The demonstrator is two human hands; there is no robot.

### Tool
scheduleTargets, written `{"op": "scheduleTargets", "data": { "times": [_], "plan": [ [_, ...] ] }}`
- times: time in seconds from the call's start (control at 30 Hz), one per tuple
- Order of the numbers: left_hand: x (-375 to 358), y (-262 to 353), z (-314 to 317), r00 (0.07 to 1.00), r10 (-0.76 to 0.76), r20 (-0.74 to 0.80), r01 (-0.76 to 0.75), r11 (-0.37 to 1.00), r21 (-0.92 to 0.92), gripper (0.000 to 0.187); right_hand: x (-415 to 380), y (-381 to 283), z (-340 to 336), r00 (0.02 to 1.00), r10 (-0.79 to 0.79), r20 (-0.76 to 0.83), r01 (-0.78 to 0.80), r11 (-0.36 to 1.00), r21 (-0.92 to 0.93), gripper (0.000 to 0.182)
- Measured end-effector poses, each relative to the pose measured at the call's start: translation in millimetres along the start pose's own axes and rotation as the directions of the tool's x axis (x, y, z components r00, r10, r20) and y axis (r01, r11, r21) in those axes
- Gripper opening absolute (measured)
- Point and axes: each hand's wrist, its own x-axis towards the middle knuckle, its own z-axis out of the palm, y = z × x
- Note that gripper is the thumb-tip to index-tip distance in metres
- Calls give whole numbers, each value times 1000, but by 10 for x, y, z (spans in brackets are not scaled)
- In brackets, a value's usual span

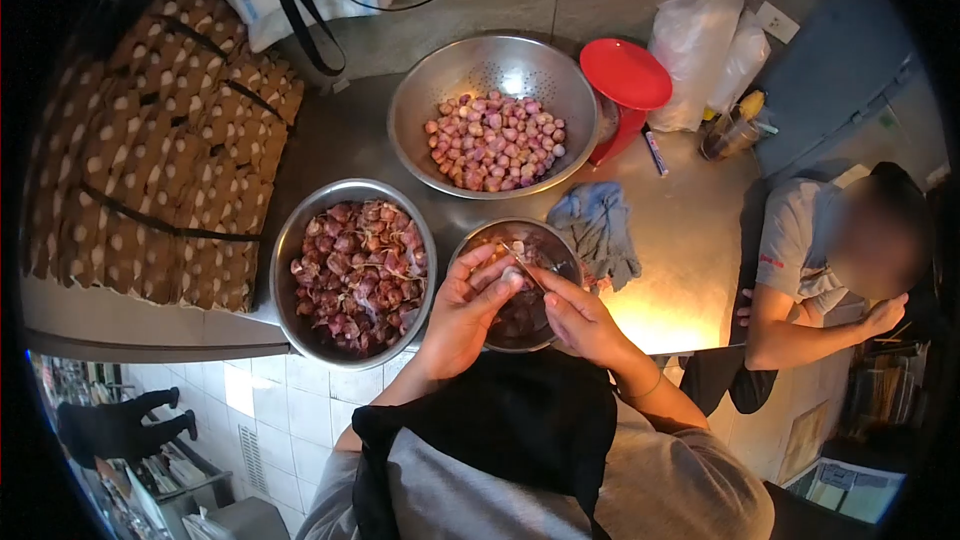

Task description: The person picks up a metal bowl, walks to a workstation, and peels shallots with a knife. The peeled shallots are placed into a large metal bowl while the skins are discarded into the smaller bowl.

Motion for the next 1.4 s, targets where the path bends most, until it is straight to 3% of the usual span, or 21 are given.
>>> {"op": "scheduleTargets", "data": {
  "times": [0.2, 0.43, 0.6, 0.7, 0.8, 0.87, 1.0, 1.1, 1.23, 1.3, 1.4],
  "plan": [
    [8, -25, -19, 1000, 21, 2, -21, 999, 33, 50, -12, -22, -18, 1000, 16, 22, -18, 995, 97, 40],
    [-19, 11, 15, 998, -17, 55, 19, 999, -41, 46, 53, -52, -107, 990, -65, -127, 54, 995, -82, 40],
    [-18, 35, -3, 998, -33, 45, 37, 995, -88, 36, 23, -113, -115, 986, -24, -165, 15, 998, -57, 39],
    [112, 52, -129, 999, 4, -34, -7, 997, -75, 31, 4, -85, -91, 986, -63, -152, 55, 997, -59, 40],
    [484, 261, -113, 988, 107, -112, -101, 993, 61, 31, 11, -13, -84, 989, -103, -110, 91, 989, -117, 41],
    [659, 579, 25, 993, 109, 40, -113, 988, 107, 38, 20, 60, -81, 991, -84, -105, 74, 992, -103, 41],
    [681, 1023, 76, 956, 283, 81, -295, 924, 242, 41, 12, 113, -82, 992, 37, -121, -37, 999, 0, 39],
    [634, 1234, -198, 893, 448, 47, -424, 800, 425, 32, 28, 168, -65, 994, 39, -107, -38, 999, 10, 38],
    [589, 1234, -899, 901, 434, -23, -188, 437, 880, 20, 110, 153, -39, 995, 23, -98, -20, 999, 27, 36],
    [624, 1085, -1247, 914, 405, 9, -103, 212, 972, 15, 132, 142, -27, 996, 10, -88, -9, 1000, 11, 36],
    [628, 906, -1432, 902, 408, 143, -221, 150, 964, 12, 122, 95, 1, 998, 5, -69, -6, 1000, -11, 36]
  ]
}}
